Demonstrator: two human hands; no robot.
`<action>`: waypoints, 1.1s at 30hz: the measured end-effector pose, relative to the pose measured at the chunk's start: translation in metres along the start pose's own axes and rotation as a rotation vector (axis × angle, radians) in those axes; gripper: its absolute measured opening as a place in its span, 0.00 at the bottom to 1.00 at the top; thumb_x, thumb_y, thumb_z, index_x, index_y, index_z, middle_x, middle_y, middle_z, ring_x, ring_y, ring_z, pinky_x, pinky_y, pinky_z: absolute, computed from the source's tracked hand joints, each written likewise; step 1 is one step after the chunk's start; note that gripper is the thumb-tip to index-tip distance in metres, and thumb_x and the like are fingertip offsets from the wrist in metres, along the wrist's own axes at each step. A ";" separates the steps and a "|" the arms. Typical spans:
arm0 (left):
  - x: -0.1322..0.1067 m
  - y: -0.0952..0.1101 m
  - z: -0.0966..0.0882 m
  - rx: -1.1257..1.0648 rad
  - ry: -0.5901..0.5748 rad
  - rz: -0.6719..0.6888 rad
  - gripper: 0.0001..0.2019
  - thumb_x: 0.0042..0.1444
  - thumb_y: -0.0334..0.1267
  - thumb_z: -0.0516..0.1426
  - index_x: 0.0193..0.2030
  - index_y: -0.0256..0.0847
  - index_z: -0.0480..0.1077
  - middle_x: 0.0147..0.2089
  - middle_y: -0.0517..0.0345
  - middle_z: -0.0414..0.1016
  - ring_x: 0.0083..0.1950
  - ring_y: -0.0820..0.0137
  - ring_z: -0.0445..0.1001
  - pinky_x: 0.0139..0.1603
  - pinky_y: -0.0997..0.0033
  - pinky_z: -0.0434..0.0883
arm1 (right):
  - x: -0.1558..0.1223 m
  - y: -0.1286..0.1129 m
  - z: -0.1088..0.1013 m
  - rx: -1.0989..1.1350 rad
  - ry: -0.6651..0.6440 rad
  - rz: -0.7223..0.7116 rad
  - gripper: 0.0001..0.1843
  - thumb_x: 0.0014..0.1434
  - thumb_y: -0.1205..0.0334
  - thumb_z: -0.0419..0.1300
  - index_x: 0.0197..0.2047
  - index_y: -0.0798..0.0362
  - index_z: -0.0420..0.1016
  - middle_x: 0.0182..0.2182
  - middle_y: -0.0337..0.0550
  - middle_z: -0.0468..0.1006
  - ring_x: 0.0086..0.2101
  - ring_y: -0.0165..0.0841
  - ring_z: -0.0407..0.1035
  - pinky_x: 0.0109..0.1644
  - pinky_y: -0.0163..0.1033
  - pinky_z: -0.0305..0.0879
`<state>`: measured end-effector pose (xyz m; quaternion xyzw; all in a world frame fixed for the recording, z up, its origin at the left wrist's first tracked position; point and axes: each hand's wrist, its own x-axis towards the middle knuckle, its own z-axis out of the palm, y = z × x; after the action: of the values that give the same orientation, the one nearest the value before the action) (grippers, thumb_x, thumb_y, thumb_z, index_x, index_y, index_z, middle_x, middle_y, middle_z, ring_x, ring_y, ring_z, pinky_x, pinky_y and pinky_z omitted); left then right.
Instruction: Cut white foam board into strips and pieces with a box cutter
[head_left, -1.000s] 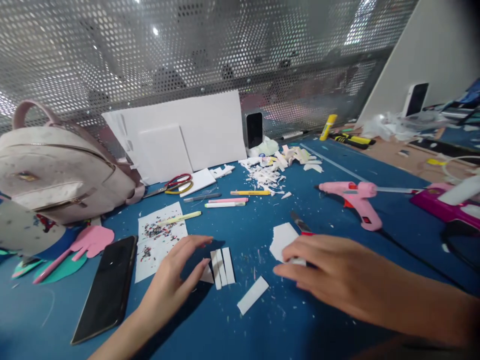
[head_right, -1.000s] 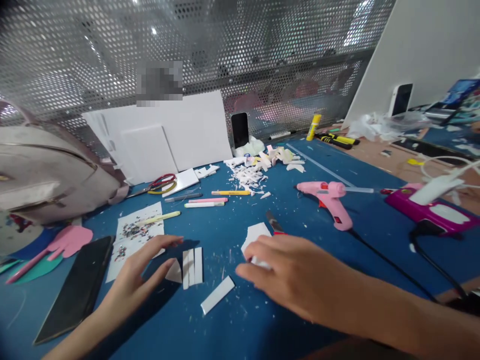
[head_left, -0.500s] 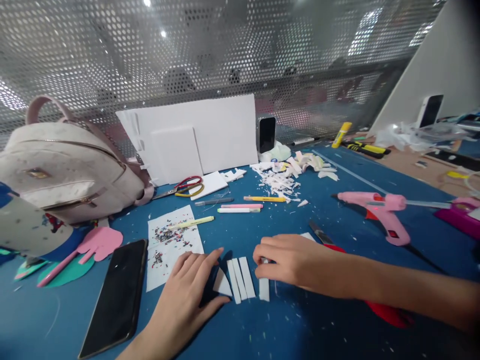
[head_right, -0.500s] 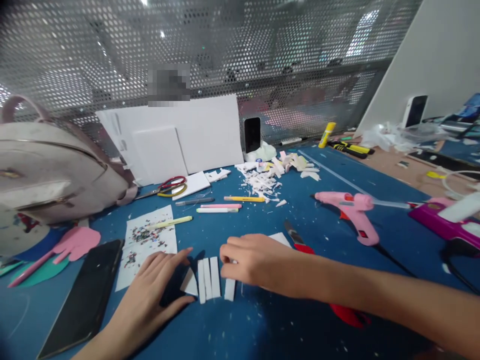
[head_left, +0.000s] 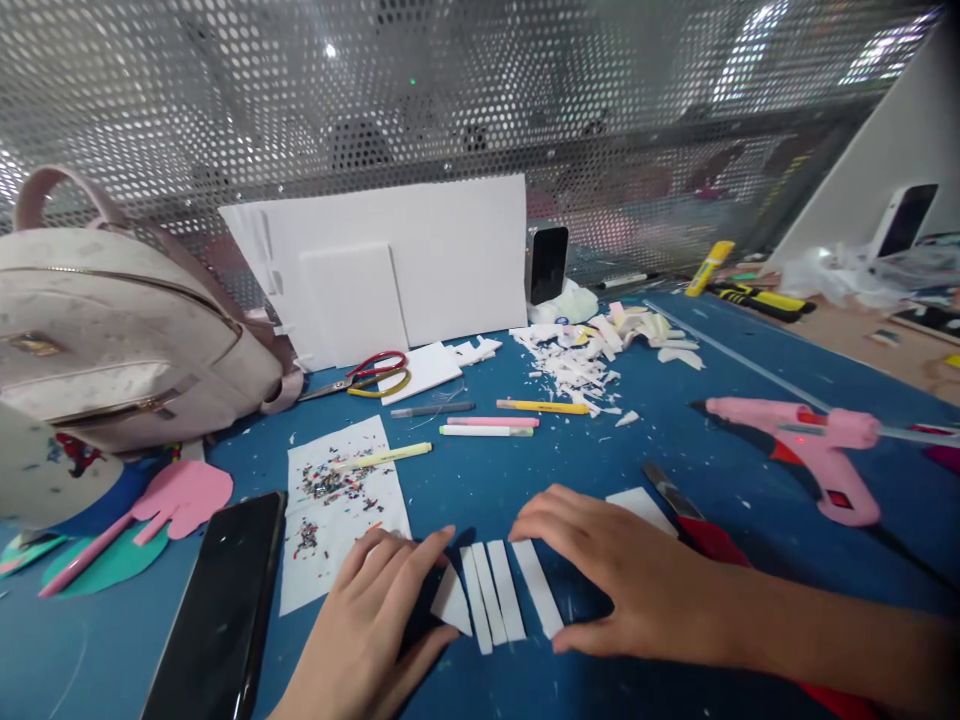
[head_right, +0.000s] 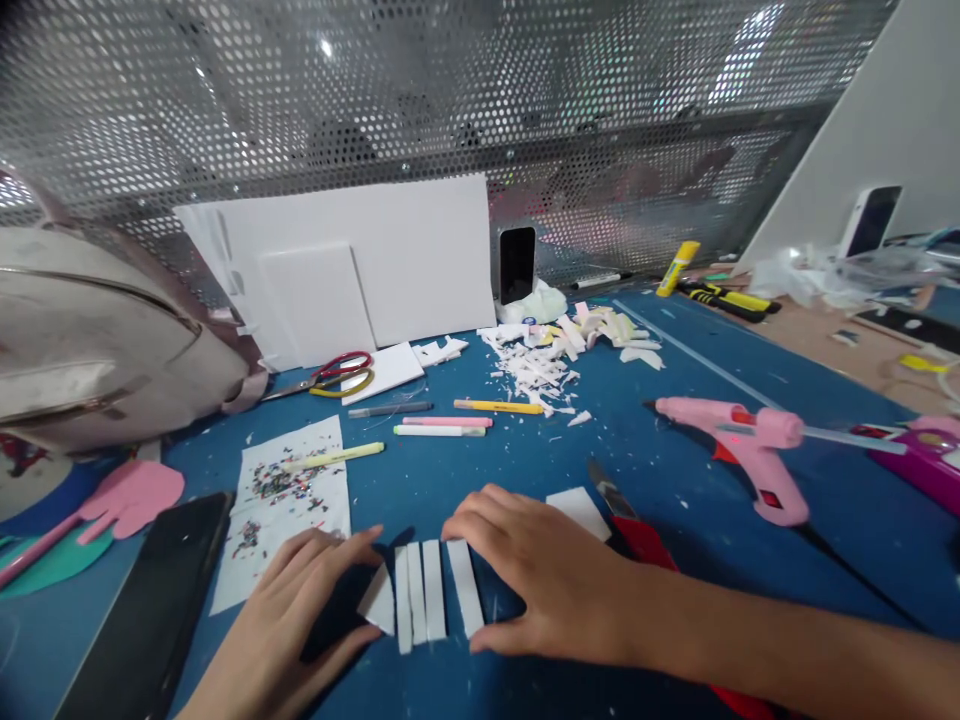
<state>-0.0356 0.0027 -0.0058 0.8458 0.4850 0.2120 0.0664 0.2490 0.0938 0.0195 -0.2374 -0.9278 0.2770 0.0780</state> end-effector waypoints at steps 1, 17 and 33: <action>0.000 0.001 0.000 -0.005 0.005 -0.004 0.26 0.70 0.45 0.52 0.72 0.45 0.53 0.53 0.53 0.76 0.52 0.61 0.73 0.63 0.53 0.65 | 0.000 0.000 0.002 -0.003 0.009 0.005 0.36 0.55 0.52 0.71 0.61 0.57 0.64 0.55 0.56 0.70 0.52 0.47 0.64 0.55 0.53 0.65; 0.006 -0.001 -0.001 0.026 -0.011 0.054 0.29 0.67 0.36 0.55 0.72 0.42 0.52 0.54 0.54 0.78 0.54 0.61 0.74 0.62 0.57 0.68 | 0.010 -0.007 0.006 -0.057 0.039 -0.045 0.37 0.55 0.49 0.72 0.60 0.60 0.66 0.53 0.55 0.72 0.49 0.46 0.64 0.51 0.49 0.64; 0.006 0.000 0.000 0.028 -0.015 0.059 0.27 0.68 0.36 0.54 0.72 0.42 0.53 0.55 0.55 0.77 0.55 0.62 0.73 0.63 0.58 0.65 | 0.010 -0.004 0.005 -0.007 0.035 -0.062 0.36 0.55 0.52 0.72 0.61 0.57 0.66 0.53 0.53 0.72 0.50 0.45 0.64 0.54 0.50 0.64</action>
<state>-0.0324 0.0079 -0.0041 0.8623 0.4620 0.2006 0.0518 0.2367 0.0934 0.0181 -0.2138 -0.9342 0.2669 0.1021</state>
